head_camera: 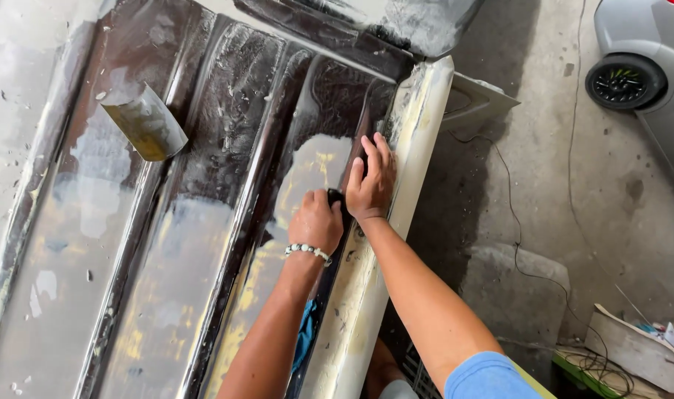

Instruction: The person cleans a corrugated metal surface, likely a vehicle roof, using a blue cloth and a small black block. They wipe the surface with the cloth, then use the block to scrub the ridges and grooves, occasionally wiping away residue with the cloth.

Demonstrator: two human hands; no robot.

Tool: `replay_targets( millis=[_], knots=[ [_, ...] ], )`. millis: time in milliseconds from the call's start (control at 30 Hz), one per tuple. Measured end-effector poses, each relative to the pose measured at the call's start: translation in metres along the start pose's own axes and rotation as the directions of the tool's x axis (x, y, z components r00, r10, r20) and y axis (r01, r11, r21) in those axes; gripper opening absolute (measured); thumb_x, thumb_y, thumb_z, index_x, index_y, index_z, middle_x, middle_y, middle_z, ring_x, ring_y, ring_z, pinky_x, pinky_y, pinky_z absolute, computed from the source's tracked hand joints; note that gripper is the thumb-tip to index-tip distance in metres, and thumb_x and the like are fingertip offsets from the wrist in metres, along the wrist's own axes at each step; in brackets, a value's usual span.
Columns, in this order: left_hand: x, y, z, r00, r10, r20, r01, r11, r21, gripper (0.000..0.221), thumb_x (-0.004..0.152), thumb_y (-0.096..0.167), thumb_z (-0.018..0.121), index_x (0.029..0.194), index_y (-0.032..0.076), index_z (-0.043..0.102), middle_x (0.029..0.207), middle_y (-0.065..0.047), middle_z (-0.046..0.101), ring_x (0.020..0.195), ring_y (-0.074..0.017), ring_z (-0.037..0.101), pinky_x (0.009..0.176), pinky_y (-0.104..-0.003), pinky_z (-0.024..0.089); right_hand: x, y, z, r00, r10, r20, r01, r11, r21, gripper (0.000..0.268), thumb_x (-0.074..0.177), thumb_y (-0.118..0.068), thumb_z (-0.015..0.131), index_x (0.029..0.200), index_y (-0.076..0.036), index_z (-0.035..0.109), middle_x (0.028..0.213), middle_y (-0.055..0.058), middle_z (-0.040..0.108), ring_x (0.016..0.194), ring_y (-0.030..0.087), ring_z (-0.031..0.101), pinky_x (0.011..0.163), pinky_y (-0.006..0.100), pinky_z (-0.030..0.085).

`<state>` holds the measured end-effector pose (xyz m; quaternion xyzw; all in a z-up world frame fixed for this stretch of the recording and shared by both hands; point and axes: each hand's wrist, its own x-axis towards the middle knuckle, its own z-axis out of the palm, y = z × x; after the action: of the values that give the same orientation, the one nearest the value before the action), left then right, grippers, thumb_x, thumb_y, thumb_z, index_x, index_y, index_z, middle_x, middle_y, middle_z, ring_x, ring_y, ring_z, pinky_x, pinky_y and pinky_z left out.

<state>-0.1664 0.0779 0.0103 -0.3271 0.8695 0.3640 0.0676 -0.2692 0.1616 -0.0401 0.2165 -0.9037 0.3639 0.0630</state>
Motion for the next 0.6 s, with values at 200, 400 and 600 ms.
replay_targets(
  millis=[200, 400, 600],
  knots=[
    [0.089, 0.023, 0.020, 0.990, 0.106, -0.092, -0.101, 0.993, 0.056, 0.029, 0.096, 0.035, 0.063, 0.100, 0.007, 0.062, 0.103, -0.018, 0.069, 0.089, -0.0420, 0.069, 0.073, -0.053, 0.055, 0.002, 0.006, 0.002, 0.999, 0.050, -0.004, -0.050, 0.998, 0.025, 0.038, 0.107, -0.024, 0.048, 0.139, -0.006, 0.058, 0.150, 0.019, 0.052, 0.140, 0.039, 0.048, 0.121, 0.051, 0.033],
    [0.093, 0.036, -0.011, 0.969, 0.238, -0.065, -0.214, 0.942, 0.258, 0.032, 0.097, 0.039, 0.063, 0.099, 0.008, 0.069, 0.108, -0.014, 0.069, 0.109, -0.0351, 0.063, 0.092, -0.050, 0.050, -0.002, 0.000, -0.003, 0.999, 0.040, 0.002, -0.040, 0.999, 0.021, 0.041, 0.108, -0.021, 0.041, 0.143, -0.004, 0.054, 0.153, 0.019, 0.050, 0.141, 0.040, 0.047, 0.120, 0.052, 0.032],
    [0.069, 0.015, -0.004, 0.948, 0.288, -0.135, -0.249, 0.936, 0.248, 0.041, 0.093, 0.041, 0.063, 0.104, 0.004, 0.075, 0.150, -0.017, 0.045, 0.146, -0.0405, 0.028, 0.116, -0.058, 0.017, 0.001, 0.004, -0.002, 0.998, 0.061, -0.004, -0.061, 0.998, 0.022, 0.044, 0.106, -0.022, 0.043, 0.145, -0.006, 0.054, 0.152, 0.018, 0.050, 0.141, 0.039, 0.047, 0.120, 0.049, 0.033]
  ],
)
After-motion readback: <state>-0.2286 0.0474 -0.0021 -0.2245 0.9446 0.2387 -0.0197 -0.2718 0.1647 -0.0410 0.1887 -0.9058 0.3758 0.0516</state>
